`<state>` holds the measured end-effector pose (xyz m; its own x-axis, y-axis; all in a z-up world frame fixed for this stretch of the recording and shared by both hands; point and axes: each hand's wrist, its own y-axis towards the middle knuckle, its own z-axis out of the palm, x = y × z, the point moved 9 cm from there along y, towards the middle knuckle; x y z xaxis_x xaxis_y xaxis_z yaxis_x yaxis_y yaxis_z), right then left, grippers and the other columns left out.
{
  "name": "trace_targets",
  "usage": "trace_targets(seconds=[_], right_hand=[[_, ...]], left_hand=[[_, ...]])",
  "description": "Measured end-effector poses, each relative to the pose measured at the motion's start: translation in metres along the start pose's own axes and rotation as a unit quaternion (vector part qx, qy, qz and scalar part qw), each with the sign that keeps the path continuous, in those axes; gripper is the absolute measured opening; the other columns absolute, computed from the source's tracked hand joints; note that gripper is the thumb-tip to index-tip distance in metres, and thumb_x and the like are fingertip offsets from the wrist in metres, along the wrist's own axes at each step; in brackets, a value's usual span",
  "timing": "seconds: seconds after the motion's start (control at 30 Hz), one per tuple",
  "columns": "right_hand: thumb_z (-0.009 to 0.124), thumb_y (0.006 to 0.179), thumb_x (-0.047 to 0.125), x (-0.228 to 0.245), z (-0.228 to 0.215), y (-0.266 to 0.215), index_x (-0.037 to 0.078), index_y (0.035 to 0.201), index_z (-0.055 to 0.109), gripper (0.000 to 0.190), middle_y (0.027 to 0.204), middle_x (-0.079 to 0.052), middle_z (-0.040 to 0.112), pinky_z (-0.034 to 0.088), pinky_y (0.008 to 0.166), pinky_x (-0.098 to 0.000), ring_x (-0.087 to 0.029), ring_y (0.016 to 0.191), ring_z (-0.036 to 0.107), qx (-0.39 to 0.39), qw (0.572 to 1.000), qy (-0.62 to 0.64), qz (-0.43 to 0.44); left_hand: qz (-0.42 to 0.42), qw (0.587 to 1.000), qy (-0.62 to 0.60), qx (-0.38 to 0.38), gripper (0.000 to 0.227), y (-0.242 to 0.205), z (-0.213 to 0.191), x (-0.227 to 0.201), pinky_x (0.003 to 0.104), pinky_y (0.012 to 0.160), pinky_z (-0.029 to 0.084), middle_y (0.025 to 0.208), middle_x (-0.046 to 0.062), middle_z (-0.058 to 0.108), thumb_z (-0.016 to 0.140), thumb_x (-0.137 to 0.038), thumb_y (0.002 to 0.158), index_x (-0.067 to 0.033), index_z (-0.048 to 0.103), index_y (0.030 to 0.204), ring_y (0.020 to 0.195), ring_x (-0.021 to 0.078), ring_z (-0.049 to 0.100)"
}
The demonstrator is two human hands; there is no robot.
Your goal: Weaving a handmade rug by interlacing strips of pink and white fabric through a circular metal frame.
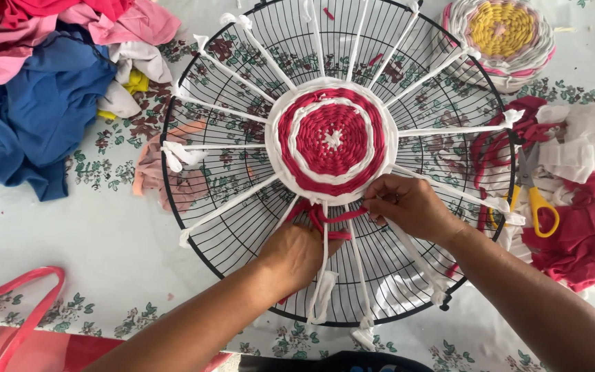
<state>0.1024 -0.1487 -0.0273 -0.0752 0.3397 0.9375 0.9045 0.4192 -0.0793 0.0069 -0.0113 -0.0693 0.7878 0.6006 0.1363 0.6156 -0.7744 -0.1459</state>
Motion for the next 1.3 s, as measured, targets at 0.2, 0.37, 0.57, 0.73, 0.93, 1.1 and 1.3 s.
trace_targets(seconds=[0.2,0.37,0.57,0.73,0.93,1.1,1.3], right_hand=[[0.076,0.085,-0.001,-0.002,0.0,0.0,-0.004,0.094,0.075,0.009,0.067,-0.016,0.074,0.062,0.058,-0.0297,-0.018,0.051,0.073,0.0,1.0,0.011,0.003],[0.077,0.084,-0.001,0.0,-0.001,0.0,-0.004,0.093,0.075,0.009,0.066,-0.016,0.075,0.062,0.058,-0.03,-0.018,0.052,0.074,-0.001,1.0,0.013,-0.001],[0.076,0.084,-0.004,0.002,-0.004,0.001,-0.005,0.093,0.074,0.009,0.067,-0.016,0.075,0.063,0.059,-0.0302,-0.018,0.053,0.074,0.0,1.0,0.026,-0.002],[0.077,0.084,-0.002,0.002,-0.001,0.002,-0.003,0.093,0.074,0.009,0.067,-0.015,0.075,0.063,0.057,-0.0289,-0.016,0.052,0.074,0.004,1.0,0.022,-0.014],[0.075,0.085,-0.003,-0.002,-0.004,0.002,-0.004,0.094,0.074,0.009,0.069,-0.015,0.075,0.062,0.06,-0.0301,-0.017,0.054,0.075,0.009,1.0,0.016,-0.006],[0.076,0.084,-0.003,-0.001,-0.002,0.001,-0.004,0.094,0.074,0.01,0.067,-0.015,0.074,0.061,0.06,-0.0296,-0.017,0.053,0.073,0.006,0.999,0.038,-0.005],[0.062,0.091,0.021,-0.042,0.003,0.004,0.0,0.136,0.051,0.051,0.125,-0.029,0.065,0.07,0.064,-0.0438,-0.037,0.098,0.073,0.08,0.934,0.326,0.126]], left_hand=[[0.017,0.987,-0.046,-0.155,0.014,-0.013,-0.011,0.004,0.039,0.047,0.044,0.058,0.015,0.056,0.056,-0.002,0.077,-0.004,0.065,0.066,0.051,0.031,0.057],[0.005,0.978,-0.093,-0.187,0.009,-0.022,0.006,0.007,0.039,0.05,0.051,0.061,0.01,0.064,0.064,-0.004,0.077,-0.0107,0.069,0.075,0.054,0.0282,0.065],[-0.092,0.963,-0.23,-0.104,0.03,-0.03,-0.055,0.053,0.036,0.055,0.061,0.077,0.013,0.074,0.064,0.0,0.09,-0.0064,0.067,0.119,0.064,0.0265,0.074],[-0.106,0.969,-0.201,-0.101,0.05,-0.026,-0.073,0.057,0.037,0.052,0.063,0.077,0.018,0.075,0.066,0.0,0.093,-0.0093,0.059,0.142,0.062,0.0262,0.074],[-0.116,0.947,-0.181,-0.238,0.01,-0.028,-0.07,0.077,0.036,0.051,0.058,0.072,0.004,0.068,0.071,-0.011,0.083,-0.0158,0.065,0.077,0.062,0.0256,0.07],[-0.133,0.833,-0.42,-0.336,0.003,-0.04,-0.148,0.105,0.04,0.061,0.06,0.078,0.013,0.071,0.07,-0.008,0.087,-0.0075,0.07,0.09,0.074,0.0347,0.072],[-0.014,0.658,-0.65,-0.38,0.008,-0.005,-0.221,0.085,0.016,0.047,0.059,0.085,0.013,0.075,0.066,0.006,0.099,-0.0018,0.067,0.102,0.063,0.0125,0.071]])
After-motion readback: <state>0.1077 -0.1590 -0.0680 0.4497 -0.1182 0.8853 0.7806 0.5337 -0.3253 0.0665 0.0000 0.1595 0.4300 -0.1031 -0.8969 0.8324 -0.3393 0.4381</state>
